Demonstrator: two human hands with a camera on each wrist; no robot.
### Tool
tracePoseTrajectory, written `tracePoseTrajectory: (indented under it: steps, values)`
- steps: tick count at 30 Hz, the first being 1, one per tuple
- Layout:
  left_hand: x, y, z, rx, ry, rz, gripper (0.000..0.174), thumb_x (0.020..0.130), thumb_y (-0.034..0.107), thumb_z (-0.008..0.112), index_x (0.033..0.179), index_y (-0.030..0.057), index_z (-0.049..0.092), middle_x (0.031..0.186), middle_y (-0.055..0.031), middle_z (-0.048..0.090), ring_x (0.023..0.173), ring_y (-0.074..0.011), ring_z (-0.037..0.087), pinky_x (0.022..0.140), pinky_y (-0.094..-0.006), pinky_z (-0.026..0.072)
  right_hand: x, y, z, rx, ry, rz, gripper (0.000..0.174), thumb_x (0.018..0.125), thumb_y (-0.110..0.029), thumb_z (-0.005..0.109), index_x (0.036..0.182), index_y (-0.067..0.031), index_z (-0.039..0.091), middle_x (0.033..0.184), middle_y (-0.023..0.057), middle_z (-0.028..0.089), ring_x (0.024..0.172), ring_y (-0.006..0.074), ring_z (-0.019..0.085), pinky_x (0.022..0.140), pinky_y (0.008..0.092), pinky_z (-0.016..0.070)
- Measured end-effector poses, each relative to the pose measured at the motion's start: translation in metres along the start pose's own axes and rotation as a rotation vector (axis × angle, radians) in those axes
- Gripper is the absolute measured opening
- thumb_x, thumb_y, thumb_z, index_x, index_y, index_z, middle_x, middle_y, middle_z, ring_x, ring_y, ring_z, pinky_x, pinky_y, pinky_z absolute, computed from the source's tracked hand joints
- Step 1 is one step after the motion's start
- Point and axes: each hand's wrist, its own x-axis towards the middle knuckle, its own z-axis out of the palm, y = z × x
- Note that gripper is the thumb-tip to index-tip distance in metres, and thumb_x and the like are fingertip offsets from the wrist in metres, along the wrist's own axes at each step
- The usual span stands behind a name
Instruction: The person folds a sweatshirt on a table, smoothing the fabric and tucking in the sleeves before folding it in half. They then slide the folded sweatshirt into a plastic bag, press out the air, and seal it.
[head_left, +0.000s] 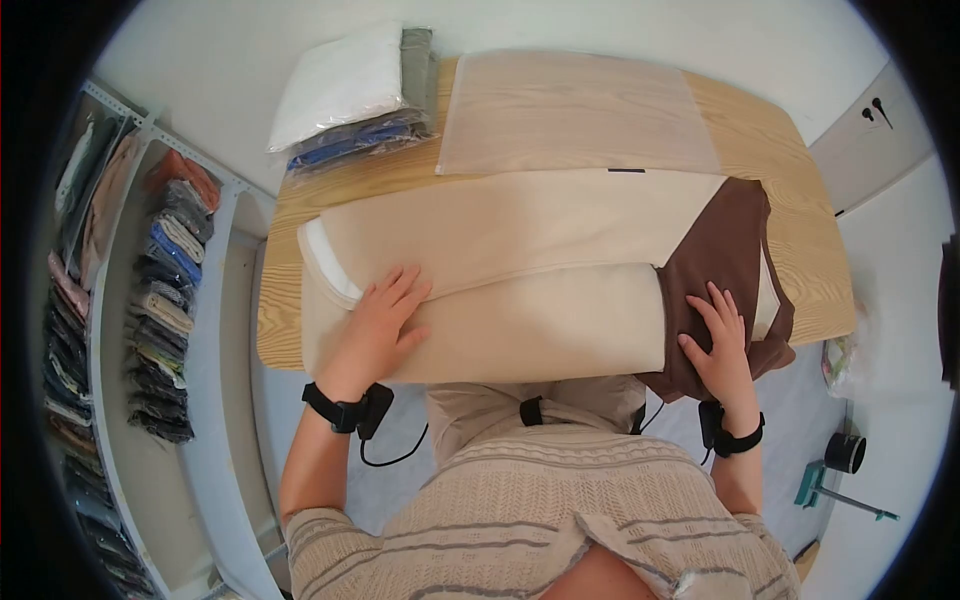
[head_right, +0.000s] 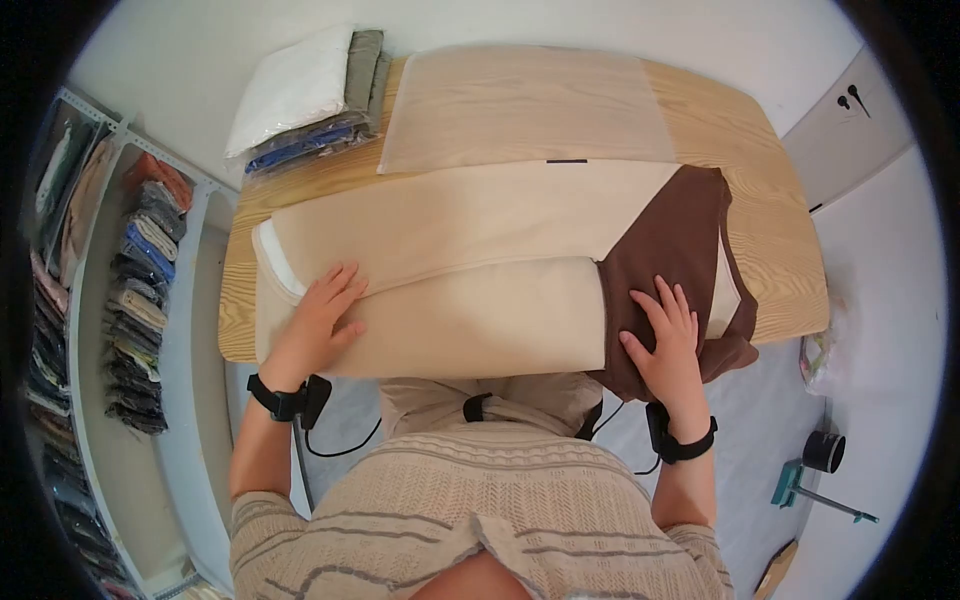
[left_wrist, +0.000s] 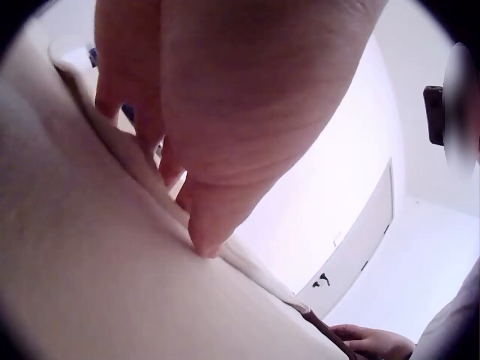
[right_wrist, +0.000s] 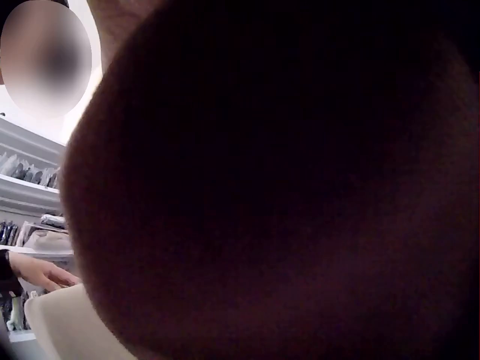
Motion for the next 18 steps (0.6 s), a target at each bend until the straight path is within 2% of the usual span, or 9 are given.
tracePoseTrajectory:
  steps: [2, 4, 5, 7, 9, 11, 12, 15, 18]
  values:
    - [-0.004, 0.006, -0.002, 0.047, -0.026, 0.055, 0.047, 0.080, 0.019, 0.063, 0.124, 0.0052, 0.053, 0.136, -0.0162, 0.044, 0.127, -0.0361, 0.037, 0.106, -0.0421, 0.0309, -0.001, 0.001, 0.002, -0.001, 0.003, -0.001, 0.049, 0.079, -0.020, 0.067, 0.126, -0.0179, 0.051, 0.145, 0.0086, 0.033, 0.137, 0.0340, 0.023, 0.109, 0.0540, 0.0175]
    - [-0.004, 0.018, -0.019, 0.232, -0.202, -0.056, 0.049, 0.081, 0.020, 0.062, 0.126, 0.0044, 0.050, 0.132, -0.0170, 0.047, 0.123, -0.0366, 0.042, 0.103, -0.0438, 0.0341, -0.002, 0.001, 0.003, 0.000, 0.041, -0.017, 0.046, 0.080, -0.021, 0.066, 0.124, -0.0176, 0.052, 0.145, 0.0081, 0.034, 0.137, 0.0335, 0.023, 0.108, 0.0543, 0.0181]
    - [0.001, 0.022, -0.017, 0.228, -0.200, -0.050, 0.049, 0.081, 0.020, 0.062, 0.126, 0.0044, 0.050, 0.132, -0.0170, 0.047, 0.123, -0.0366, 0.042, 0.103, -0.0438, 0.0341, -0.002, 0.001, 0.004, -0.006, 0.045, -0.013, 0.046, 0.080, -0.021, 0.066, 0.124, -0.0176, 0.052, 0.145, 0.0081, 0.034, 0.137, 0.0335, 0.023, 0.108, 0.0543, 0.0181]
    - [0.017, 0.035, -0.011, 0.187, 0.003, 0.065, 0.048, 0.082, 0.020, 0.060, 0.126, 0.0041, 0.049, 0.129, -0.0178, 0.050, 0.122, -0.0383, 0.042, 0.101, -0.0446, 0.0359, -0.002, -0.003, 0.005, 0.012, 0.048, 0.029, 0.042, 0.080, -0.022, 0.066, 0.120, -0.0172, 0.054, 0.144, 0.0074, 0.035, 0.137, 0.0331, 0.024, 0.108, 0.0545, 0.0180]
    - [0.027, 0.050, 0.003, 0.158, 0.021, 0.073, 0.046, 0.082, 0.021, 0.060, 0.124, 0.0049, 0.050, 0.130, -0.0187, 0.048, 0.122, -0.0411, 0.041, 0.101, -0.0451, 0.0365, -0.002, -0.016, 0.000, -0.030, 0.070, 0.071, 0.043, 0.078, -0.022, 0.067, 0.119, -0.0146, 0.054, 0.141, 0.0107, 0.038, 0.135, 0.0343, 0.027, 0.107, 0.0550, 0.0200]
    - [0.034, 0.058, 0.021, 0.134, 0.030, 0.084, 0.044, 0.083, 0.022, 0.060, 0.123, 0.0057, 0.051, 0.131, -0.0197, 0.047, 0.122, -0.0439, 0.040, 0.100, -0.0456, 0.0370, -0.004, -0.041, -0.009, -0.248, 0.062, -0.017, 0.048, 0.075, -0.022, 0.070, 0.119, -0.0113, 0.053, 0.137, 0.0145, 0.041, 0.131, 0.0354, 0.031, 0.105, 0.0550, 0.0230]
    - [0.033, 0.060, 0.031, 0.178, 0.003, 0.026, 0.045, 0.082, 0.022, 0.060, 0.124, 0.0073, 0.050, 0.132, -0.0208, 0.045, 0.121, -0.0469, 0.039, 0.099, -0.0469, 0.0365, 0.000, -0.061, -0.011, -0.209, 0.150, -0.176, 0.052, 0.072, -0.022, 0.071, 0.119, -0.0092, 0.052, 0.133, 0.0169, 0.044, 0.128, 0.0359, 0.035, 0.103, 0.0546, 0.0253]
    - [0.032, 0.058, 0.041, 0.187, -0.039, -0.047, 0.047, 0.083, 0.023, 0.060, 0.126, 0.0101, 0.048, 0.137, -0.0224, 0.039, 0.122, -0.0510, 0.036, 0.099, -0.0507, 0.0345, 0.029, -0.099, 0.000, -0.101, 0.073, -0.458, 0.051, 0.071, -0.019, 0.071, 0.117, -0.0104, 0.052, 0.129, 0.0139, 0.046, 0.126, 0.0340, 0.038, 0.100, 0.0520, 0.0313]
    - [0.032, 0.059, 0.045, 0.161, -0.026, -0.086, 0.048, 0.083, 0.023, 0.060, 0.128, 0.0109, 0.047, 0.140, -0.0225, 0.034, 0.124, -0.0515, 0.032, 0.099, -0.0555, 0.0314, 0.074, -0.109, 0.048, -0.271, 0.141, -0.459, 0.037, 0.075, -0.017, 0.065, 0.110, -0.0100, 0.054, 0.116, 0.0126, 0.053, 0.113, 0.0307, 0.048, 0.093, 0.0510, 0.0374]
